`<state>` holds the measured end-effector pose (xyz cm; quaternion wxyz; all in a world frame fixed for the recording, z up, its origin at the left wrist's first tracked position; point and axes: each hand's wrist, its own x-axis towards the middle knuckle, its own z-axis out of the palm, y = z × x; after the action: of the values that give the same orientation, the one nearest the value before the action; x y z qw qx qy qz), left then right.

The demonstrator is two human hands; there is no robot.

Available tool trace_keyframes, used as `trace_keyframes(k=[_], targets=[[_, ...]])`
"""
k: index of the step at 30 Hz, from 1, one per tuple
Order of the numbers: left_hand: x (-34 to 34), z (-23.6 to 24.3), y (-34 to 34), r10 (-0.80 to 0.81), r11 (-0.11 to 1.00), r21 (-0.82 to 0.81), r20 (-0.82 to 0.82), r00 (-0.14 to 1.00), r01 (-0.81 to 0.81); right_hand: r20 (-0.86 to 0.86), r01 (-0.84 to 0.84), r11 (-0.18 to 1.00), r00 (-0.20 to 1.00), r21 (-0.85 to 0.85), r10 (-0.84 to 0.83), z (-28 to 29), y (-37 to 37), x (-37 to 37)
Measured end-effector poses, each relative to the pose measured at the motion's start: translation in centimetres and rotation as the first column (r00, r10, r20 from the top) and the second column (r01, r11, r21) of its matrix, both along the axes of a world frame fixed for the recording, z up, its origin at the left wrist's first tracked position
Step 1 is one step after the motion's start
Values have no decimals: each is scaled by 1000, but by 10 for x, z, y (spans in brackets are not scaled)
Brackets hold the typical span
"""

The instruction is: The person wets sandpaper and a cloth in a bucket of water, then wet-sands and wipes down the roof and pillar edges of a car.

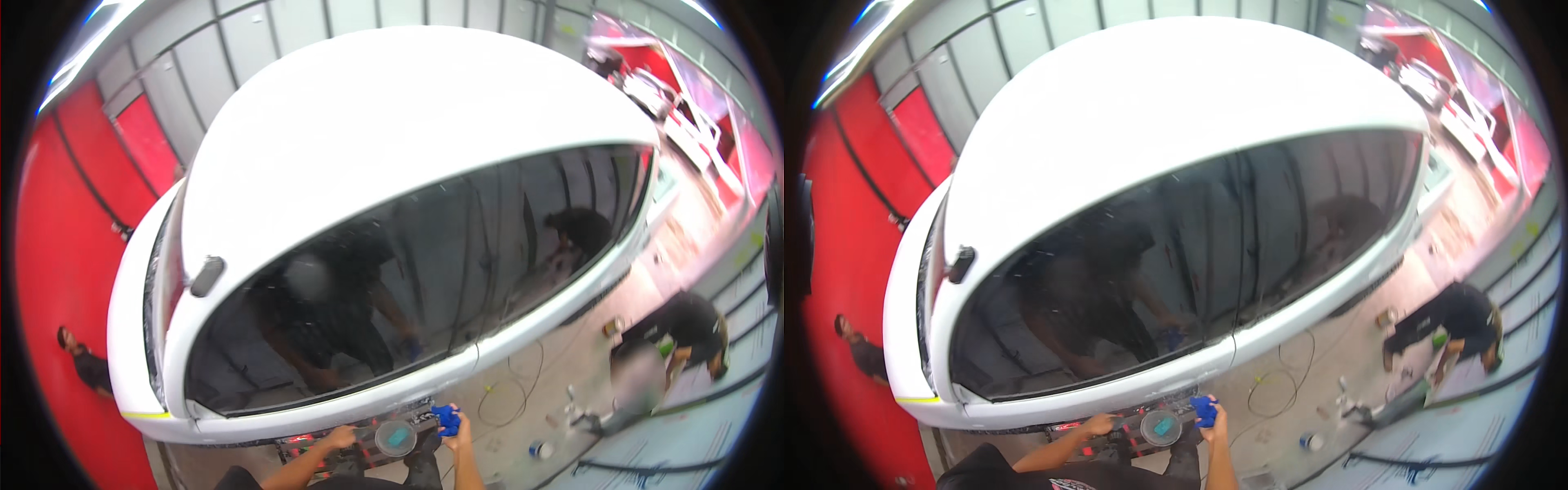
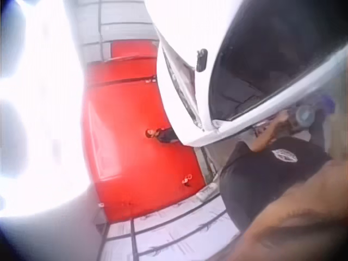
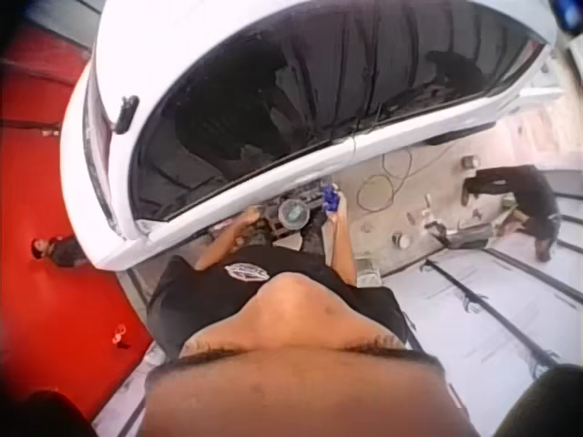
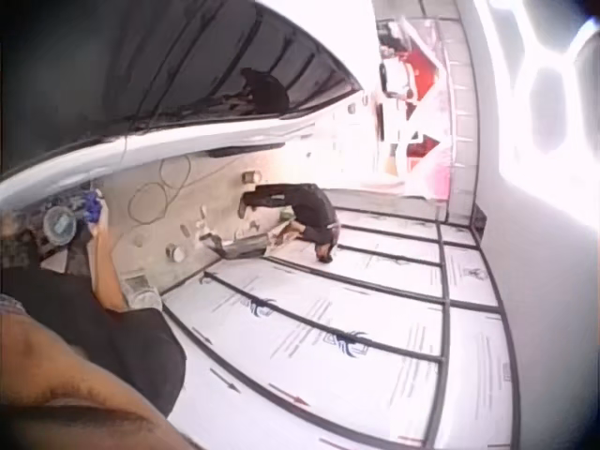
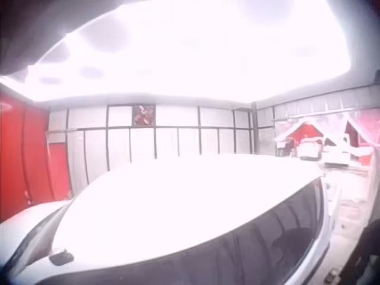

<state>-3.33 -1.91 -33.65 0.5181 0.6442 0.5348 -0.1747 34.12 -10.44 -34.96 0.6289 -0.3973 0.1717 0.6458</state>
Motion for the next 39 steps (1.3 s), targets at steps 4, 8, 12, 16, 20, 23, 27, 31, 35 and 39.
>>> trace_keyframes(k=[4,8,12,16,20,23,27,31,35,39], targets=[[-123,37,-54,242,892,404,-52,969,-201,-77,-37,979,996,198,54,134,66,45],[-200,127,-71,421,904,203,-262,869,-377,123,-17,925,992,380,-32,256,117,82],[-190,361,-49,821,382,202,374,431,-902,385,-143,731,906,667,-174,416,178,20],[-157,457,46,433,224,380,786,441,-897,645,-366,629,706,686,-294,509,244,-51],[-81,504,169,97,-77,641,767,634,-764,776,-472,626,485,621,-404,587,310,-159],[-69,496,220,-127,-149,824,532,837,-547,829,-662,560,173,498,-532,598,362,-240],[-63,467,214,-177,-89,869,467,866,-487,762,-733,681,-434,12,-480,587,394,-263],[-71,472,220,-108,-98,930,344,933,-355,656,-736,677,-508,5,-558,577,405,-249],[-79,493,236,-10,-20,961,274,962,-275,520,-738,675,-582,-13,-625,594,415,-223],[-72,472,213,-70,-101,952,284,956,-290,494,-560,829,-721,0,-486,600,429,-134]])
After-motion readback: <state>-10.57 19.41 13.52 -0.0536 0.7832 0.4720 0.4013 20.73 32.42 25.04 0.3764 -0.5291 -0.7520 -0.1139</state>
